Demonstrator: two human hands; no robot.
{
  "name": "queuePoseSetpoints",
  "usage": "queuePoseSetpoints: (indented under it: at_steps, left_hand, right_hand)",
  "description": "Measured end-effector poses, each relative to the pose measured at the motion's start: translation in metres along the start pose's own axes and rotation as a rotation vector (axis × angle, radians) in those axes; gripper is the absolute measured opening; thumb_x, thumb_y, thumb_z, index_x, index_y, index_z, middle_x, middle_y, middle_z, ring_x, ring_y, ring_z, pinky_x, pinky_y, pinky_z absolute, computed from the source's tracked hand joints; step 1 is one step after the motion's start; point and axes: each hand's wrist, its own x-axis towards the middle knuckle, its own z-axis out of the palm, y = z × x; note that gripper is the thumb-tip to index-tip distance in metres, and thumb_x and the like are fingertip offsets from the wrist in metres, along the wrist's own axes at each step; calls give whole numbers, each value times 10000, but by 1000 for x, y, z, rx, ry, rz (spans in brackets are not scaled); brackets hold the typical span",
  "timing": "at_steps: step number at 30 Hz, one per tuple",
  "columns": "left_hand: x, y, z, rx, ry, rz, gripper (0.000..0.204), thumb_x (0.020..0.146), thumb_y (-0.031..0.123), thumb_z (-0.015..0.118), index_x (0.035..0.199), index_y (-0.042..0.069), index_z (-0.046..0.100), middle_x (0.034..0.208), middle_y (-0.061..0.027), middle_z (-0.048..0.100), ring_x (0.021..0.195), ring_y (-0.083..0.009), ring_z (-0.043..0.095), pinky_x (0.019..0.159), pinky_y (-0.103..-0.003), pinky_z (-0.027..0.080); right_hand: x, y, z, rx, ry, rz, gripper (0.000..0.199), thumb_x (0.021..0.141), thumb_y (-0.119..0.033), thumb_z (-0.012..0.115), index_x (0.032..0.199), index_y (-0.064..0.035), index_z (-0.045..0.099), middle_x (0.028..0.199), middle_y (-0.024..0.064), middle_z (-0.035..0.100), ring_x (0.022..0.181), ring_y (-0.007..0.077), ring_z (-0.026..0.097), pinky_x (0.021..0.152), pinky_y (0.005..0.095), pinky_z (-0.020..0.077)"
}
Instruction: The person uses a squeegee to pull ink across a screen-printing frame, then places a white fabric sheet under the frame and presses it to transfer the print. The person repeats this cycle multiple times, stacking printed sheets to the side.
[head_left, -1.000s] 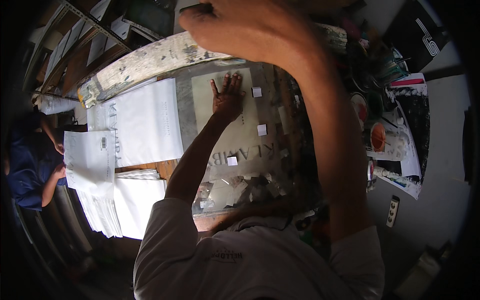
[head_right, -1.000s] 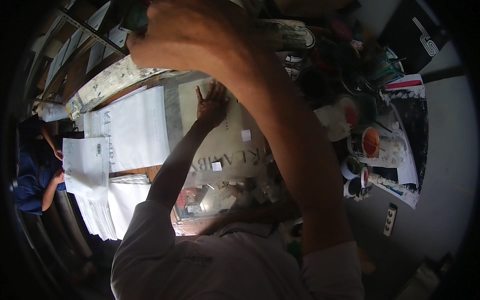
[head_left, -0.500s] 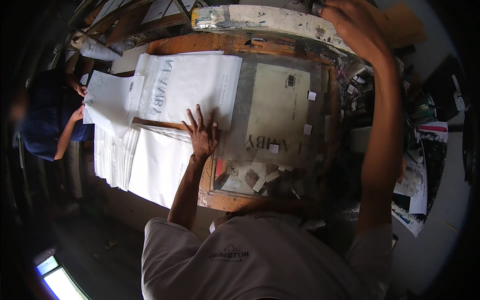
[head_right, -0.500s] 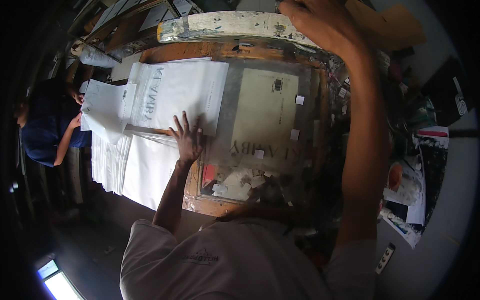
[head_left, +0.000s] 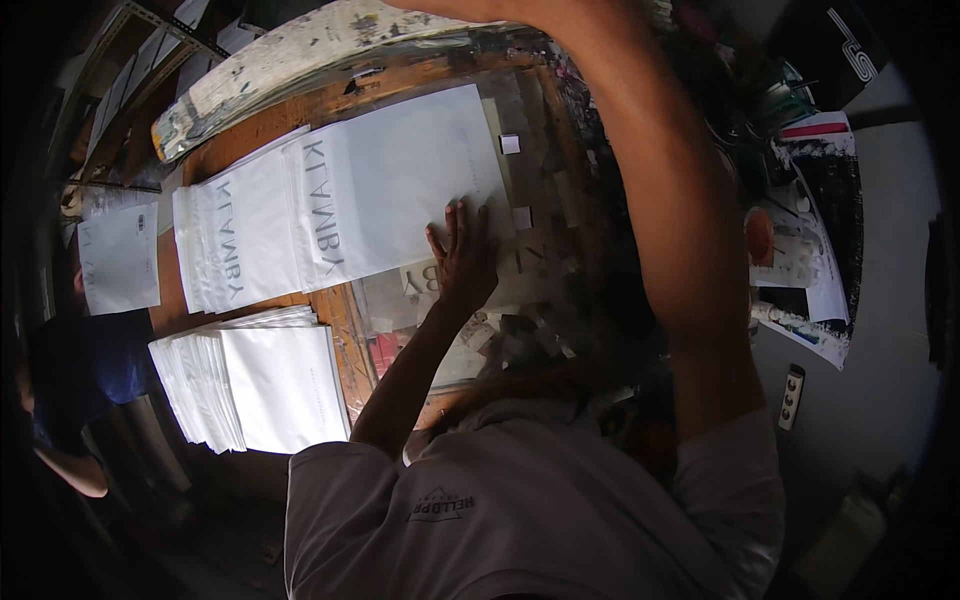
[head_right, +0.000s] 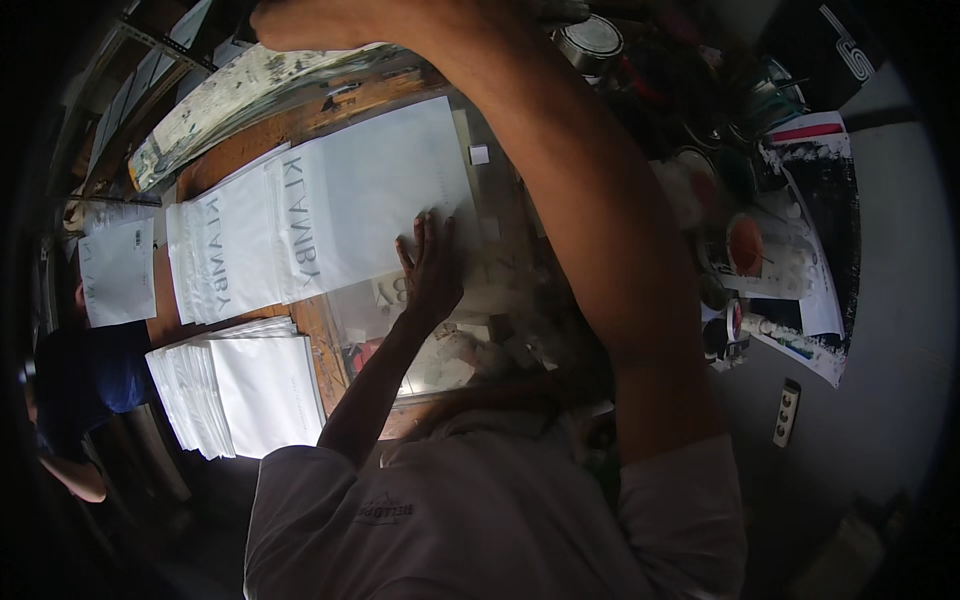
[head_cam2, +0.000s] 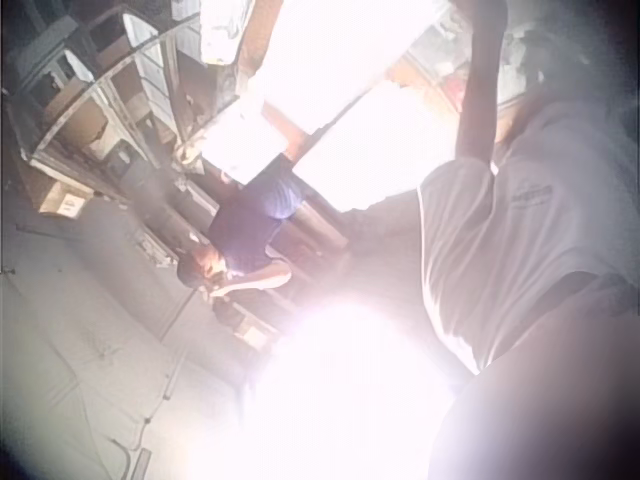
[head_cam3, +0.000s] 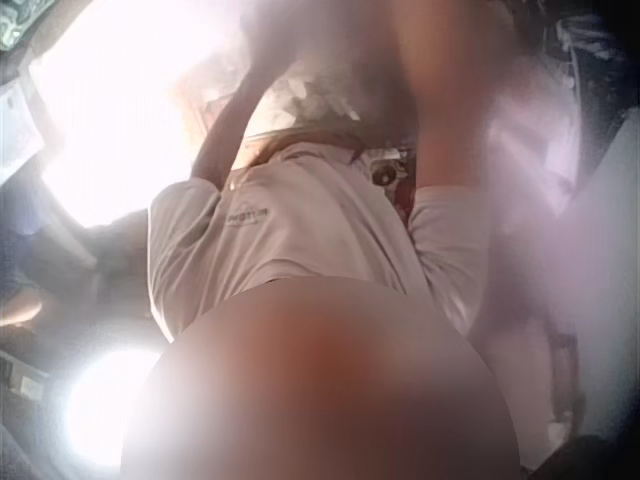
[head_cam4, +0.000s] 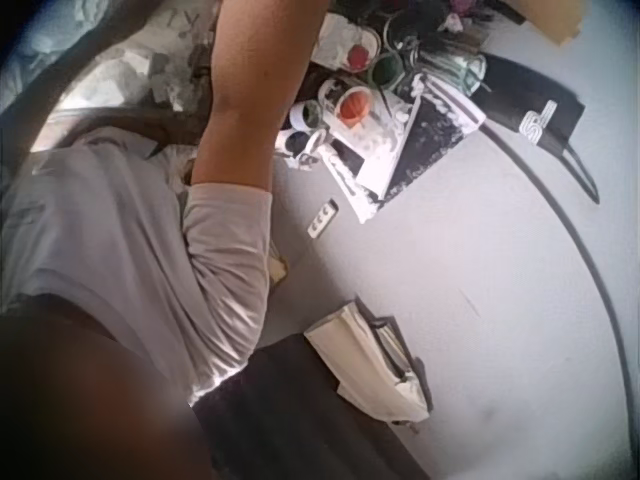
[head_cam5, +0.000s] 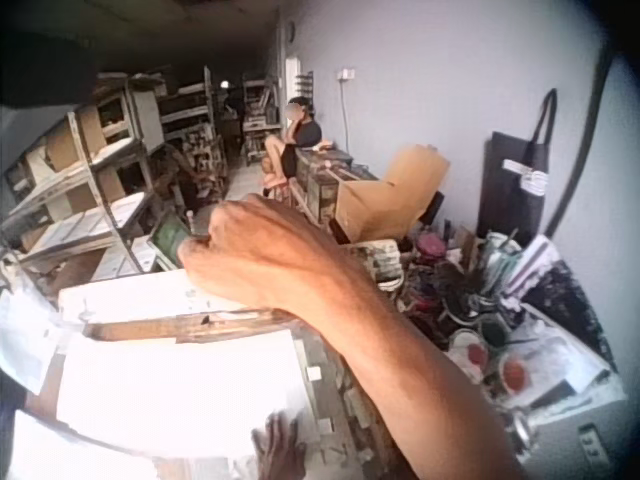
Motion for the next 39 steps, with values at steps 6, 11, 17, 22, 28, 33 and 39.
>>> queuePoseSetpoints:
  at_steps: [6, 11, 17, 22, 28, 33, 39]
  left_hand:
    - [-11, -27, -21, 192, 145, -102, 608, 968, 343, 586, 1529, 193, 408, 1629, -169, 259, 1535, -398, 136, 1137, -734, 37]
    - [-22, -38, -34, 288, 39, -73, 634, 941, 368, 616, 1515, 169, 433, 1618, -167, 296, 1520, -417, 185, 1125, -735, 85]
    - [-41, -38, -40, 234, -16, -72, 642, 954, 389, 596, 1537, 205, 402, 1647, -114, 252, 1543, -373, 119, 1139, -727, 12]
    - [-42, -41, -36, 235, -14, -66, 643, 959, 392, 582, 1548, 222, 386, 1663, -86, 219, 1553, -350, 86, 1145, -720, -42]
    - [-51, -45, -45, 189, 34, -91, 630, 965, 337, 588, 1548, 208, 389, 1659, -101, 225, 1553, -345, 93, 1142, -716, -53]
    - [-45, 2, -137, -492, 376, -158, 556, 998, 223, 554, 1516, 76, 413, 1597, -180, 345, 1500, -357, 276, 1204, -604, 93]
    - [-126, 23, -134, -2045, 300, -649, 610, 1022, 427, 490, 1510, 83, 363, 1485, -173, 453, 1451, -370, 340, 1123, -653, 304]
  right_hand:
    - [0, 14, -7, 90, -84, -188, 402, 947, -176, 453, 574, -35, 509, 473, -45, 344, 392, 83, 235, 356, 267, 240]
    - [-2, 14, 1, 118, -52, -196, 401, 944, -183, 458, 572, -39, 503, 470, -41, 346, 392, 81, 243, 356, 271, 244]
    - [-3, 3, 6, 40, -49, 0, 440, 963, -251, 486, 568, -58, 490, 475, -53, 365, 395, 78, 265, 363, 280, 240]
    - [-6, 3, 7, 31, 13, -16, 486, 988, -313, 489, 569, -69, 491, 487, -61, 359, 406, 73, 261, 372, 285, 253]
    - [0, 12, 22, -49, 71, -158, 404, 988, -257, 514, 668, -17, 572, 505, -11, 417, 426, 93, 333, 389, 316, 312]
    - [-64, 18, 84, -180, 243, -99, 399, 811, -257, 597, 1100, -1, 700, 1008, 261, 700, 787, 435, 683, 792, 490, 560]
    - [-192, 78, 254, 72, 201, -103, 454, 832, -131, 626, 1271, -25, 577, 1076, 220, 649, 951, 422, 643, 869, 515, 512]
